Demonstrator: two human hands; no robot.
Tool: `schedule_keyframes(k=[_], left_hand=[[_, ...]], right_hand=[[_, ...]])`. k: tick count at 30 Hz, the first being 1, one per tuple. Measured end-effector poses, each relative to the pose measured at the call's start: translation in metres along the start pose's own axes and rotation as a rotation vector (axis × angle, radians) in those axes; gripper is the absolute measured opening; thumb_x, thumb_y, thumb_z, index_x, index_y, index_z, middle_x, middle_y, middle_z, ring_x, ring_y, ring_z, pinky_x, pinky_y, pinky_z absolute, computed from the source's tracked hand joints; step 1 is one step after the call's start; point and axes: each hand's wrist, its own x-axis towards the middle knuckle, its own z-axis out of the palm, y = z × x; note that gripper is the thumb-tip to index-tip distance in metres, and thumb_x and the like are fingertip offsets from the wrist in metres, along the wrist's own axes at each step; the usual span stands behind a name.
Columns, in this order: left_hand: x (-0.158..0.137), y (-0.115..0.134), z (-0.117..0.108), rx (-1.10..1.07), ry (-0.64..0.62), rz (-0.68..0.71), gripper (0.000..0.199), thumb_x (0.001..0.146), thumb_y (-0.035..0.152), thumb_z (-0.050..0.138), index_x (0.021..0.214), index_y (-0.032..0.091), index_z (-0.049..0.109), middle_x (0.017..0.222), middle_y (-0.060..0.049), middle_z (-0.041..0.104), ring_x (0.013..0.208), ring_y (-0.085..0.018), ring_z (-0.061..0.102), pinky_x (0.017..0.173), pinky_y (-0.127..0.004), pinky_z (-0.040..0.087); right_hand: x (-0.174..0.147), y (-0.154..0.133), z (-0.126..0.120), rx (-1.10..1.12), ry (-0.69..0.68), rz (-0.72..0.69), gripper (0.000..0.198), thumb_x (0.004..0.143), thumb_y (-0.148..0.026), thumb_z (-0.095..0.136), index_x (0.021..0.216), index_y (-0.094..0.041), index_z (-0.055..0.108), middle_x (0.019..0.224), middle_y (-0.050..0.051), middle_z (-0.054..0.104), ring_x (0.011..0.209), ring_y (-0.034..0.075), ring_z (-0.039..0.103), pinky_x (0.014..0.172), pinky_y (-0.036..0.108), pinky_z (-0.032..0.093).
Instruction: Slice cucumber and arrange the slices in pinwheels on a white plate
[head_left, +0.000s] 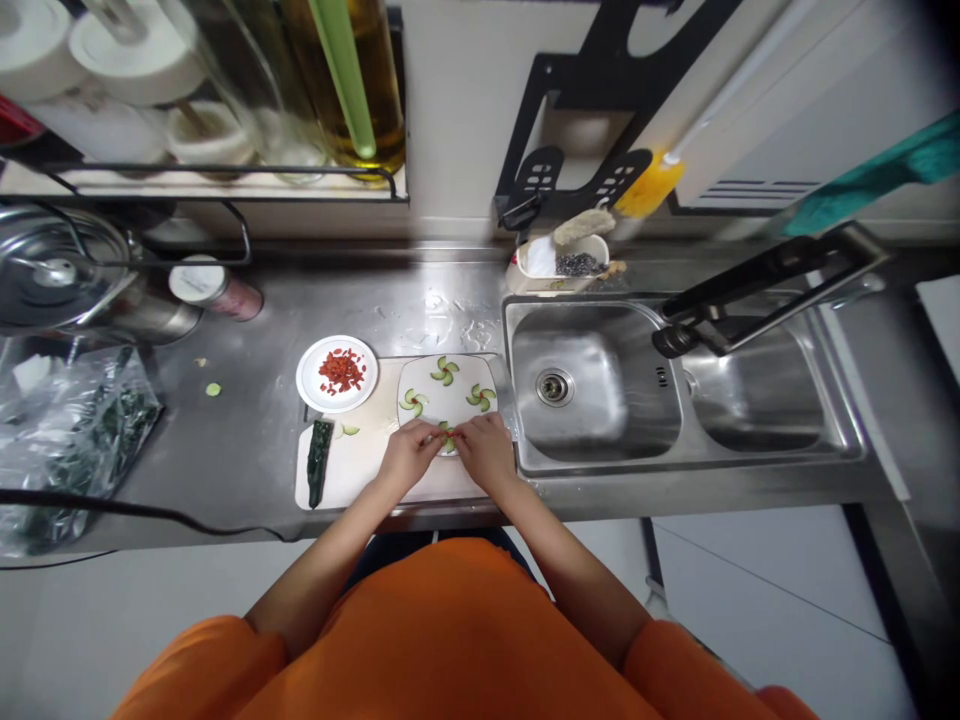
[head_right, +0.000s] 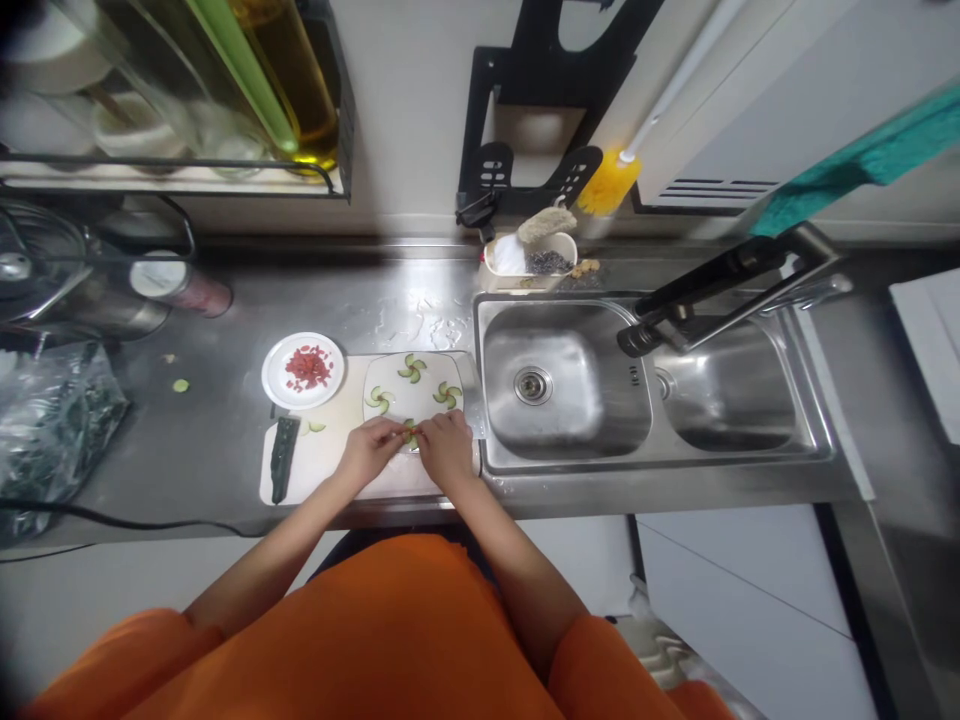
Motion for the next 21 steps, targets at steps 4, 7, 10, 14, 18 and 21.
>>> schedule_keyframes(k=[4,7,10,14,18,21], left_hand=[[-0.002,-0.005,0.000,0.079,-0.016,0.025,0.011,0.081,0.026,0.060,0.084,0.021,0.071,0.078,-0.004,0.067,0.078,-0.016,0.062,0.072,-0.028,0.049],[-0.003,-0.006,0.000,0.111,-0.020,0.035,0.011,0.082,0.025,0.060,0.083,0.021,0.070,0.078,-0.004,0.067,0.079,-0.016,0.062,0.074,-0.028,0.049],[-0.003,-0.005,0.000,0.130,-0.019,0.039,0.010,0.082,0.025,0.060,0.082,0.020,0.069,0.079,-0.005,0.066,0.079,-0.017,0.062,0.074,-0.029,0.049],[-0.003,-0.001,-0.001,0.149,-0.023,0.045,0.011,0.083,0.023,0.059,0.083,0.020,0.069,0.079,-0.005,0.066,0.081,-0.018,0.061,0.076,-0.030,0.049],[-0.003,0.000,-0.001,0.160,-0.035,0.054,0.012,0.083,0.023,0.057,0.082,0.019,0.069,0.078,-0.005,0.065,0.082,-0.018,0.061,0.077,-0.031,0.049],[-0.002,-0.001,0.000,0.183,-0.039,0.054,0.012,0.084,0.022,0.057,0.082,0.020,0.069,0.078,-0.005,0.065,0.081,-0.018,0.060,0.077,-0.031,0.049]], right_hand=[[0.002,0.000,0.004,-0.023,-0.020,-0.016,0.021,0.091,-0.031,0.048,0.091,-0.024,0.068,0.094,0.006,0.063,0.103,0.024,0.042,0.071,0.031,0.030],[0.003,0.000,0.007,-0.025,-0.021,-0.026,0.021,0.092,-0.031,0.047,0.090,-0.024,0.067,0.095,0.006,0.063,0.103,0.024,0.042,0.071,0.031,0.030],[0.004,-0.001,0.008,-0.030,-0.021,-0.031,0.021,0.092,-0.030,0.047,0.090,-0.024,0.067,0.095,0.005,0.063,0.102,0.024,0.042,0.071,0.031,0.030],[0.004,-0.001,0.010,-0.041,-0.041,-0.032,0.020,0.091,-0.030,0.048,0.090,-0.024,0.066,0.095,0.006,0.062,0.102,0.024,0.041,0.072,0.031,0.031],[0.005,-0.001,0.012,-0.041,-0.045,-0.025,0.020,0.092,-0.030,0.047,0.091,-0.024,0.067,0.095,0.006,0.062,0.103,0.024,0.041,0.072,0.032,0.032],[0.006,0.000,0.013,-0.040,-0.043,-0.022,0.021,0.091,-0.030,0.047,0.091,-0.025,0.067,0.095,0.006,0.063,0.102,0.024,0.041,0.072,0.032,0.032]])
